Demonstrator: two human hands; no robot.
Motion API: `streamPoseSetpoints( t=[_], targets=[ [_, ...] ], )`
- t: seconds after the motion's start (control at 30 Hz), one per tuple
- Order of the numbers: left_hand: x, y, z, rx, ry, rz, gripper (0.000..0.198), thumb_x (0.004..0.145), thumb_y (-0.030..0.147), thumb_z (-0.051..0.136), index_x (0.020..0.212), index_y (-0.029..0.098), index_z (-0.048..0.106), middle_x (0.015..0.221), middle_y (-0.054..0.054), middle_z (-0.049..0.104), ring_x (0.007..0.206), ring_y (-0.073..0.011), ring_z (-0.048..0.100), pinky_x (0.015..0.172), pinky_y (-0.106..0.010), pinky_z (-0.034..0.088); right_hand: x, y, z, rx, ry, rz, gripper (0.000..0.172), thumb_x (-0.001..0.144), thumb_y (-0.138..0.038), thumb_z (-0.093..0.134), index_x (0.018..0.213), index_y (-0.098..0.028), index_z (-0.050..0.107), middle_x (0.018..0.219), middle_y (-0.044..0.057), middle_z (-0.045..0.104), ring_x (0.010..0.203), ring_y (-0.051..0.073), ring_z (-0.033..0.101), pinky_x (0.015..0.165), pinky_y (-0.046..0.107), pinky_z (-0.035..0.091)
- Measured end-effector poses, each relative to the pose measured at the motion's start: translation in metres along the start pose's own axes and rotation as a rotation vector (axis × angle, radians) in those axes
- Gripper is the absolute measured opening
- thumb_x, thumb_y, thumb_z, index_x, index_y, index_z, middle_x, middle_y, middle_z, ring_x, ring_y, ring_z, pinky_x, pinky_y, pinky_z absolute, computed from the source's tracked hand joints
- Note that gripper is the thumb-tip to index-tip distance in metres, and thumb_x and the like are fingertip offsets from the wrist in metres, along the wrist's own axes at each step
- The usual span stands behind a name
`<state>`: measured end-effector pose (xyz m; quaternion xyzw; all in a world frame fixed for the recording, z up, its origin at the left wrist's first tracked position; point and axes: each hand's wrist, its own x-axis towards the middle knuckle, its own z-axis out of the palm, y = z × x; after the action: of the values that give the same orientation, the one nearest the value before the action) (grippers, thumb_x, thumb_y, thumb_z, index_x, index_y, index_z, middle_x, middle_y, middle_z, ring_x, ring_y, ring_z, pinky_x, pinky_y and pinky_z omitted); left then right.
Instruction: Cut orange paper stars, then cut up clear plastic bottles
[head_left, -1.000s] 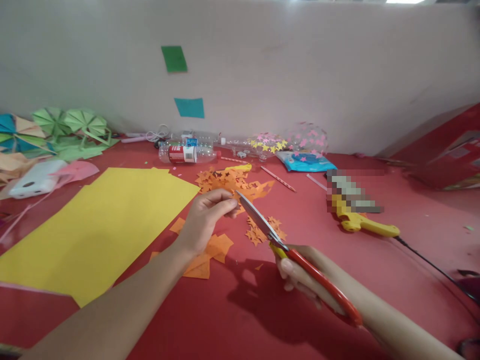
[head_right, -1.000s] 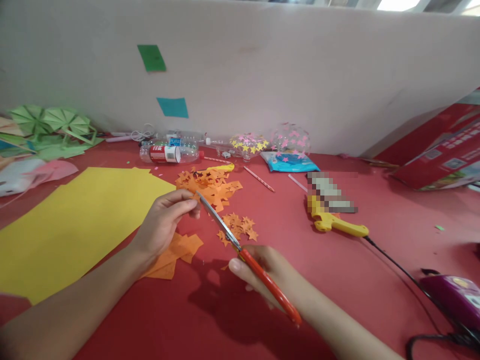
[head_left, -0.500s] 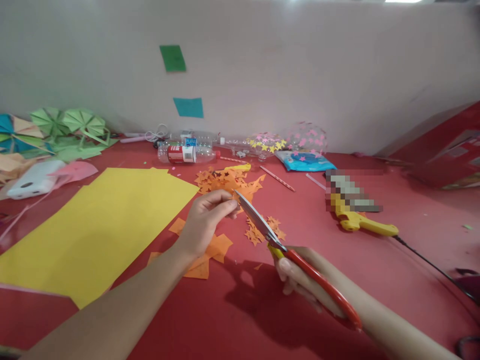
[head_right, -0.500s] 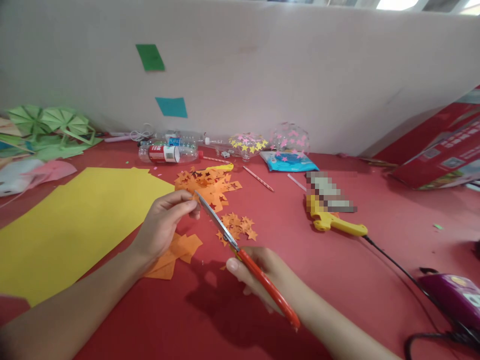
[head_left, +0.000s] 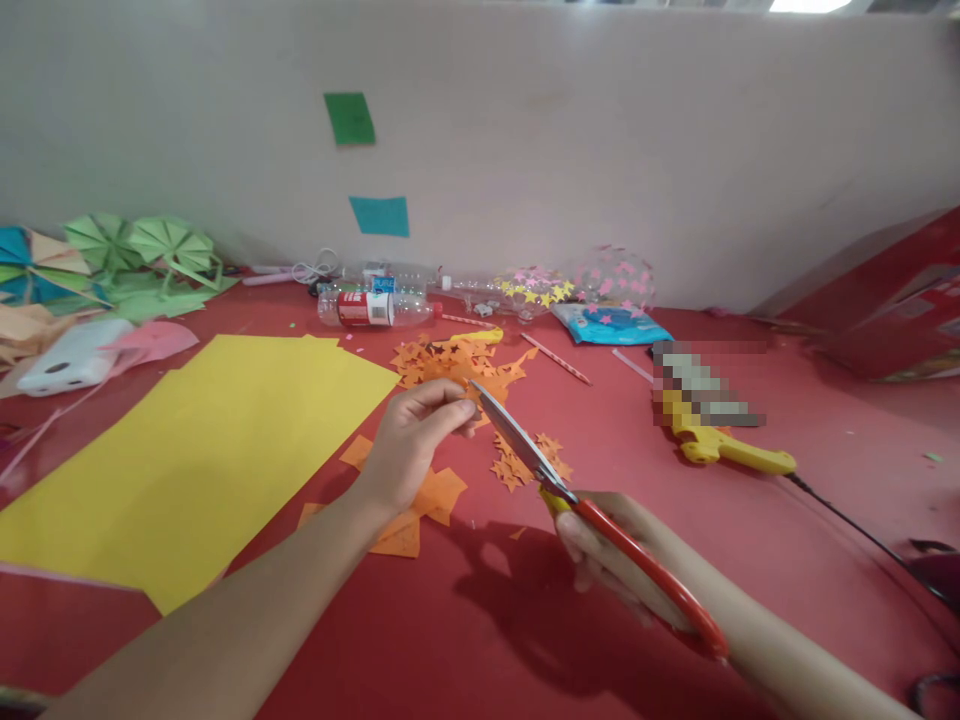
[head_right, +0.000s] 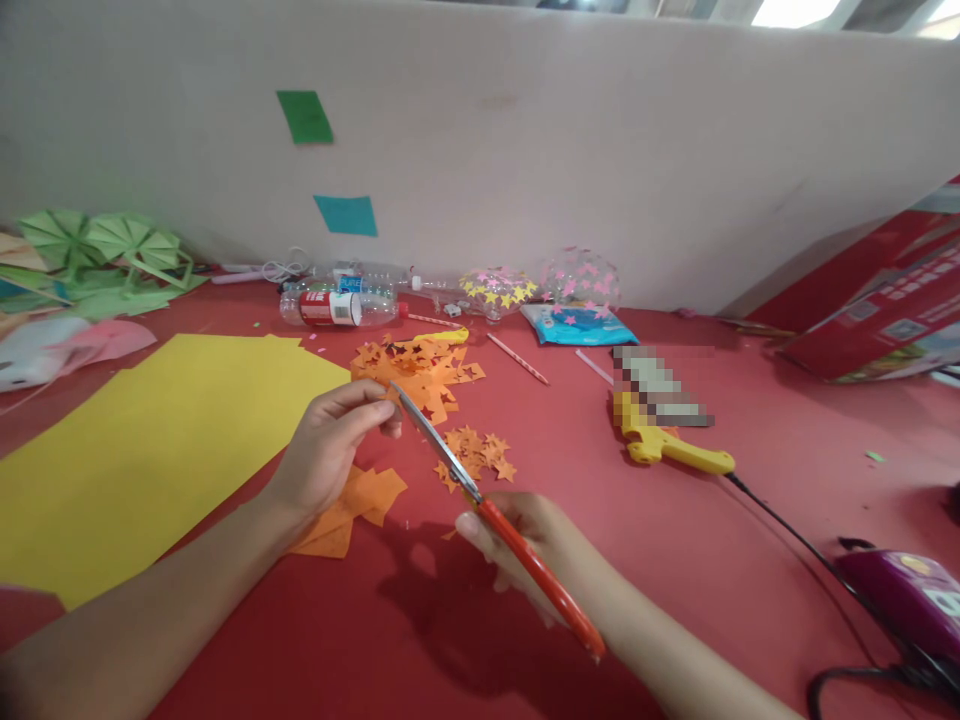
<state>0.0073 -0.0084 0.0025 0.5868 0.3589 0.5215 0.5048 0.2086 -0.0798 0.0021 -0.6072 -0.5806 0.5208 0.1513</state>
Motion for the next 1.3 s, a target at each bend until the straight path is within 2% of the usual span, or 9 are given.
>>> streamPoseSetpoints(
  t=[0.23,0.37,0.5,0.63,0.8,1.0,1.1,1.2,1.3],
  targets=[
    [0.000,0.000,-0.001,-0.010,-0.001,-0.010,0.017,0.078,0.021,0.055,0.062,0.019,0.060,0.062,0.001,0.057,0.063,-0.0117,0.053,0.068,-0.027,0.045,-0.005,-0.011,0.000,0.069,-0.001,-0.035,0.049,0.072,-0.062,0.056,0.058,-0.021,0.036,0.047,-0.006,0.043,0.032,0.003,0.032,0.031,0.016,0.024],
    [0.001,-0.003,-0.001,-0.001,0.004,-0.019,0.016,0.079,0.021,0.054,0.063,0.019,0.060,0.062,0.001,0.056,0.063,-0.0113,0.052,0.067,-0.026,0.044,-0.005,-0.011,0.000,0.110,0.017,-0.044,0.046,0.071,-0.059,0.059,0.058,-0.021,0.037,0.043,-0.008,0.040,0.031,0.003,0.032,0.035,0.017,0.034],
    [-0.001,-0.004,-0.001,0.098,-0.030,-0.003,0.018,0.079,0.020,0.054,0.061,0.018,0.056,0.062,0.002,0.054,0.064,-0.0112,0.051,0.067,-0.026,0.042,0.001,-0.002,-0.003,0.120,0.109,-0.064,0.044,0.072,-0.060,0.054,0.059,-0.021,0.041,0.043,-0.007,0.043,0.029,0.004,0.033,0.030,0.016,0.026],
    [-0.005,-0.006,0.004,0.297,-0.150,0.078,0.019,0.081,0.021,0.053,0.063,0.018,0.055,0.068,0.001,0.052,0.068,-0.0123,0.050,0.069,-0.026,0.040,0.009,0.005,-0.008,0.168,0.215,-0.094,0.048,0.069,-0.064,0.055,0.057,-0.020,0.042,0.044,-0.006,0.045,0.029,0.005,0.034,0.028,0.018,0.024],
    [-0.008,-0.018,0.010,0.619,-0.308,0.166,0.016,0.083,0.018,0.046,0.073,0.018,0.059,0.076,-0.001,0.056,0.074,-0.0137,0.053,0.070,-0.026,0.042,0.012,0.005,-0.015,0.217,0.273,-0.172,0.046,0.073,-0.060,0.057,0.055,-0.021,0.040,0.034,-0.009,0.034,0.030,0.007,0.035,0.038,0.022,0.036],
    [-0.006,-0.028,0.014,0.913,-0.486,0.215,0.029,0.087,0.014,0.038,0.102,0.017,0.063,0.094,-0.008,0.062,0.088,-0.0189,0.057,0.082,-0.032,0.045,0.017,0.007,-0.019,0.241,0.295,-0.173,0.047,0.073,-0.058,0.060,0.054,-0.022,0.037,0.036,-0.009,0.036,0.028,0.007,0.035,0.033,0.021,0.027],
    [0.001,-0.027,0.008,1.106,-0.437,0.221,0.031,0.085,0.014,0.040,0.107,0.017,0.061,0.101,-0.011,0.060,0.096,-0.0231,0.056,0.086,-0.037,0.044,0.022,0.008,-0.020,0.242,0.323,-0.210,0.047,0.072,-0.058,0.061,0.053,-0.021,0.037,0.035,-0.009,0.035,0.029,0.007,0.035,0.034,0.021,0.028],
    [0.012,-0.025,-0.004,1.227,-0.321,0.094,0.026,0.083,0.014,0.041,0.095,0.018,0.064,0.097,-0.009,0.058,0.092,-0.0222,0.056,0.083,-0.036,0.045,0.024,0.006,-0.021,0.261,0.357,-0.220,0.049,0.071,-0.060,0.059,0.052,-0.023,0.035,0.032,-0.010,0.033,0.027,0.007,0.033,0.034,0.022,0.029],
    [0.023,-0.027,-0.016,1.244,-0.345,0.049,0.030,0.083,0.013,0.039,0.095,0.020,0.066,0.095,-0.007,0.058,0.094,-0.0207,0.057,0.086,-0.034,0.045,0.024,0.005,-0.022,0.274,0.373,-0.196,0.049,0.070,-0.062,0.059,0.053,-0.023,0.034,0.032,-0.009,0.034,0.026,0.008,0.033,0.032,0.022,0.026]
  ],
)
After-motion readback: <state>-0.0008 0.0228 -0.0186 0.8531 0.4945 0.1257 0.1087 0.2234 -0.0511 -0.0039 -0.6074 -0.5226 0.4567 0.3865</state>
